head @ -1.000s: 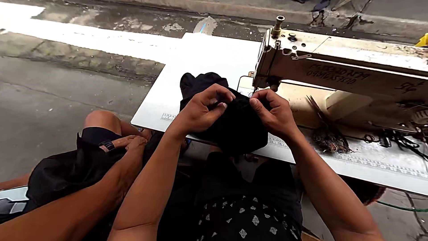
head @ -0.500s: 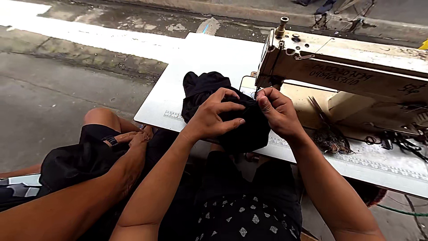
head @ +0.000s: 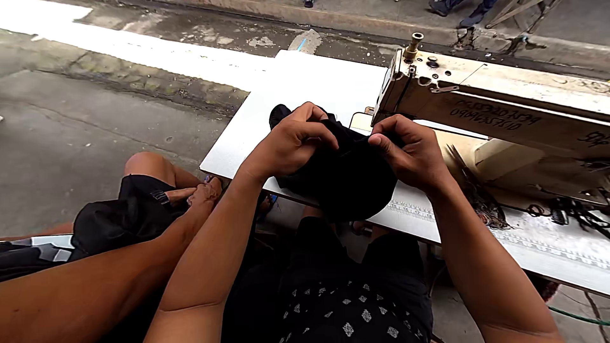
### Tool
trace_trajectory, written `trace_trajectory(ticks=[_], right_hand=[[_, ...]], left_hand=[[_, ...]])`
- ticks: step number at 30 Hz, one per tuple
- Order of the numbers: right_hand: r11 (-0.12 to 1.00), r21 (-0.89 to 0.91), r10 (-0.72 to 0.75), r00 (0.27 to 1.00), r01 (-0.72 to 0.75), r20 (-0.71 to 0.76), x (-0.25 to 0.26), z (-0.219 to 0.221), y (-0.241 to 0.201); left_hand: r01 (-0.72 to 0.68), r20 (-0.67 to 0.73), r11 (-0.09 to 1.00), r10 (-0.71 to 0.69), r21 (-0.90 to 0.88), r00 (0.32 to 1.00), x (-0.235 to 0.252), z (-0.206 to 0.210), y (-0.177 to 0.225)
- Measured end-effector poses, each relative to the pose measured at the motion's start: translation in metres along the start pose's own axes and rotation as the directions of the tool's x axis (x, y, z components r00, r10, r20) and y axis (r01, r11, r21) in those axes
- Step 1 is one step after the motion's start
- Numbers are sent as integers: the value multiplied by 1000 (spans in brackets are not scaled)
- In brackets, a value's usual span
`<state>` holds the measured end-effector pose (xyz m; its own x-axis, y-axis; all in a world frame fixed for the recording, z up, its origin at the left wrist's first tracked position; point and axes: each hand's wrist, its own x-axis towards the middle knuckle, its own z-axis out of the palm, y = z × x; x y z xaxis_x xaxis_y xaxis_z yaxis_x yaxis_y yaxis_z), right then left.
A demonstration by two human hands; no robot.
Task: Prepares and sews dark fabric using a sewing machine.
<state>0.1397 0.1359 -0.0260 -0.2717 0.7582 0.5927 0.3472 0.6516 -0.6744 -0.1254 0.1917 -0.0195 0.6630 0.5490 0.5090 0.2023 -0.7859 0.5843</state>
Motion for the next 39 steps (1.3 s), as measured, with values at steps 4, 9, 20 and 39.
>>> trace_trajectory(ticks=[4,9,20,39], right_hand=[[994,65,88,996,-86,-27,-1,4,1],[980,173,97,995,-100,21,1,9,-1],[968,248,29,998,-41,52,11,11,-4],[999,-54,7,1000,-7,0,-1,2,-7]], left_hand=[[-6,-94,993,18,122,995,-9,27,5],[67,-61,986,-59,151,996,-7,36,3],[47,-49,996,-51,-70,998,11,31,10],[151,114,972,-173,181,978,33,-16,39]])
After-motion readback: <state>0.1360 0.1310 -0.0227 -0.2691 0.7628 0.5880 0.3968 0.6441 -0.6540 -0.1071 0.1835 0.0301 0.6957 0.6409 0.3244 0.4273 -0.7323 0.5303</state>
